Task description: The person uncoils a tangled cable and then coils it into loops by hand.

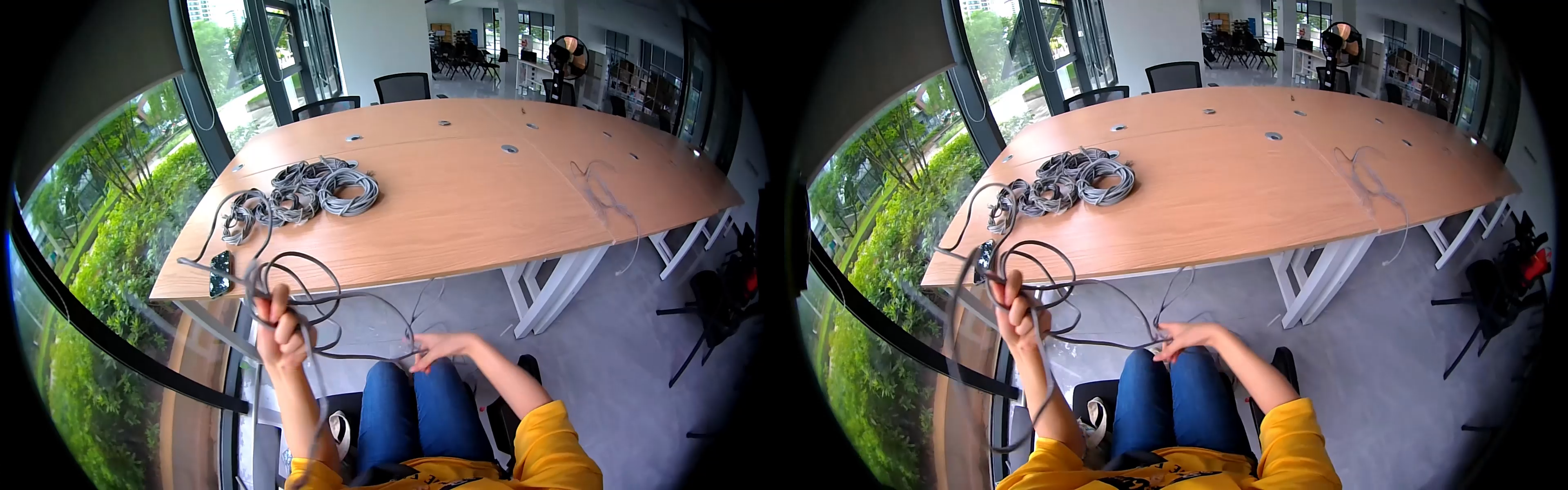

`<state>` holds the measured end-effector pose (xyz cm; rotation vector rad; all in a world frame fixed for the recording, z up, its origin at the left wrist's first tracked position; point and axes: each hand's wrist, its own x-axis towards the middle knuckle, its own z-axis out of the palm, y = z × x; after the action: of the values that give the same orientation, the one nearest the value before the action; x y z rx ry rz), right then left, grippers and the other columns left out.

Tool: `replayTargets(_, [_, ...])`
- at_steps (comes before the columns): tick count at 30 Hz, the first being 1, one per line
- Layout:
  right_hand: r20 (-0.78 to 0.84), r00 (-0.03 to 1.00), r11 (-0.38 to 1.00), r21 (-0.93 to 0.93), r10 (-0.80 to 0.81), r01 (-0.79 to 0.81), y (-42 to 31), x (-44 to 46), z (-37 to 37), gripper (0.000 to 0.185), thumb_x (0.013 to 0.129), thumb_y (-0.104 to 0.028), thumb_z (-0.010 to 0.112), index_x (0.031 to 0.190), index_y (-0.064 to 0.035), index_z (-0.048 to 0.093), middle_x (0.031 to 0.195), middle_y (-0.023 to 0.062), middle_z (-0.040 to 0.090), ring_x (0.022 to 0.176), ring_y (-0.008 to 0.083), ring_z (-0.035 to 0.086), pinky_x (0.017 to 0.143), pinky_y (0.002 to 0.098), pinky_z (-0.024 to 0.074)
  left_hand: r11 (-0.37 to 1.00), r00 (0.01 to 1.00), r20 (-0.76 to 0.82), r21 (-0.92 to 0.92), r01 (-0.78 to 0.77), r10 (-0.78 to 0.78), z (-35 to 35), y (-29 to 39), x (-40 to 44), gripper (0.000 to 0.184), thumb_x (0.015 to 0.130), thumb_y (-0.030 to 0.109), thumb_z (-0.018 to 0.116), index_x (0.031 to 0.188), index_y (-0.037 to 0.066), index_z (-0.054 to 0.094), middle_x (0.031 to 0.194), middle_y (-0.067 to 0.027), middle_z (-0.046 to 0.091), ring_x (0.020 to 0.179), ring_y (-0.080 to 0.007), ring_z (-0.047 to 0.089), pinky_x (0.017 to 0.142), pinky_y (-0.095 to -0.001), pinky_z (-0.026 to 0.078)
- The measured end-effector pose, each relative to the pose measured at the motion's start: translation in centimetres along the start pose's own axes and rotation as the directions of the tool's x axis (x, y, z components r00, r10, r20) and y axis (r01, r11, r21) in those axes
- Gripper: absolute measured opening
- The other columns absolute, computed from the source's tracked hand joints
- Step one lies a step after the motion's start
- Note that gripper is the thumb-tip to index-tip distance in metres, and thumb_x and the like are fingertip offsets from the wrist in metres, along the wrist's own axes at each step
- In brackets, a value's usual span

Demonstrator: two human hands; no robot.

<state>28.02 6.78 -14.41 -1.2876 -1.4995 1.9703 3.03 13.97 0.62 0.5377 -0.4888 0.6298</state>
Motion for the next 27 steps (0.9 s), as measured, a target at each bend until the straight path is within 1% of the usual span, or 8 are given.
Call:
replayTargets(2, [-0.046,0.929,0.855,0.377,-0.367,0.356,0.0,-1.6,-0.7,0.067,0.074,-0.021,0.062,0.123,-0.0018,0.021,0.071,0.0063,0.051,0.06,0.0108,0.051,0.061,0.0195,0.041,0.998,0.999,0.037,-0.061,0.024,-0.022,0.0,1.2,-1.0,0.031,0.088,0.037,0.032,0.069,0.012,0.028,0.038,0.0039,0.02,0.027,-0.0026,0.015,0.024,-0.0169,0.01])
replayTargets(5, [-0.216,0.838,0.704,0.463,-0.5,0.539,-1.6,-4.1,-1.5,0.043,0.082,-0.031,0.051,0.113,-0.006,0.036,0.056,-0.0004,0.042,0.048,0.0067,0.039,0.052,0.016,0.0337,0.999,0.999,0.034,0.032,-0.023,0.022,0.5,2.1,-1.6,0.032,0.087,0.038,0.033,0.068,0.013,0.028,0.038,0.004,0.02,0.028,-0.0023,0.014,0.025,-0.0171,0.01])
replayTargets(12, [-0.667,0.691,0.32,0.614,-0.279,0.722,-6.7,-8.6,0.9,0.034,0.086,-0.039,0.037,0.08,-0.0071,0.048,0.042,-0.0048,0.018,0.035,0.0064,0.014,0.035,0.0209,0.0142,0.8,0.881,-0.467,0.556,0.227,0.074,-0.5,1.2,-0.8,0.036,0.087,0.04,0.033,0.066,0.01,0.035,0.041,0.0044,0.023,0.03,-0.0031,0.015,0.028,-0.0179,0.011])
replayTargets(14, [-0.715,0.636,0.321,0.554,-0.291,0.769,-9.3,-9.7,2.5,0.029,0.087,-0.033,0.039,0.075,-0.007,0.048,0.041,-0.0049,0.022,0.034,0.0055,0.018,0.035,0.0202,0.0162,0.726,0.85,-0.521,0.612,0.313,0.073,-1.0,-0.5,-0.3,0.034,0.086,0.035,0.04,0.068,0.006,0.043,0.042,0.0028,0.032,0.031,-0.0039,0.021,0.03,-0.0191,0.016])
replayTargets(18, [-0.781,0.507,0.719,0.11,-0.364,0.687,-14.1,-10.2,4.7,0.021,0.085,-0.023,0.042,0.077,-0.0051,0.047,0.044,-0.0026,0.036,0.036,0.0041,0.029,0.035,0.0172,0.0223,0.562,0.816,-0.578,0.678,0.474,0.008,-0.9,-4.7,1.5,0.03,0.081,0.028,0.052,0.066,0.003,0.046,0.045,0.0022,0.035,0.034,-0.004,0.025,0.032,-0.0194,0.016])
replayTargets(21, [-0.609,0.67,0.886,-0.122,-0.423,0.448,-15.4,-10.1,4.8,0.023,0.086,-0.025,0.042,0.077,-0.0036,0.048,0.045,-0.0014,0.04,0.039,0.0037,0.035,0.036,0.0194,0.0257,0.522,0.857,-0.512,0.716,0.465,-0.061,-0.8,-6.2,2.2,0.03,0.08,0.026,0.054,0.064,0.002,0.046,0.047,0.0012,0.036,0.035,-0.004,0.027,0.033,-0.019,0.016])
replayTargets(25, [-0.517,0.736,0.897,-0.304,-0.437,0.319,-14.2,-7.2,5.9,0.023,0.085,-0.024,0.043,0.076,-0.0033,0.048,0.047,0.0027,0.045,0.04,0.008,0.042,0.039,0.0227,0.0324,0.364,0.888,-0.421,0.868,0.337,0.182,-0.4,-7.5,2.6,0.033,0.082,0.031,0.051,0.063,0.004,0.048,0.051,0.0005,0.042,0.038,-0.0033,0.029,0.035,-0.0172,0.019])
replayTargets(27, [-0.587,0.639,0.852,-0.47,-0.497,0.231,-13.7,-6.4,6.2,0.024,0.085,-0.023,0.042,0.076,-0.0017,0.047,0.054,0.0115,0.052,0.045,0.0211,0.052,0.044,0.0301,0.0387,0.29,0.875,-0.441,0.88,0.377,0.2,-0.5,-7.3,2.6,0.03,0.082,0.028,0.05,0.063,0.005,0.048,0.05,0.002,0.042,0.038,-0.0031,0.03,0.035,-0.0173,0.021])
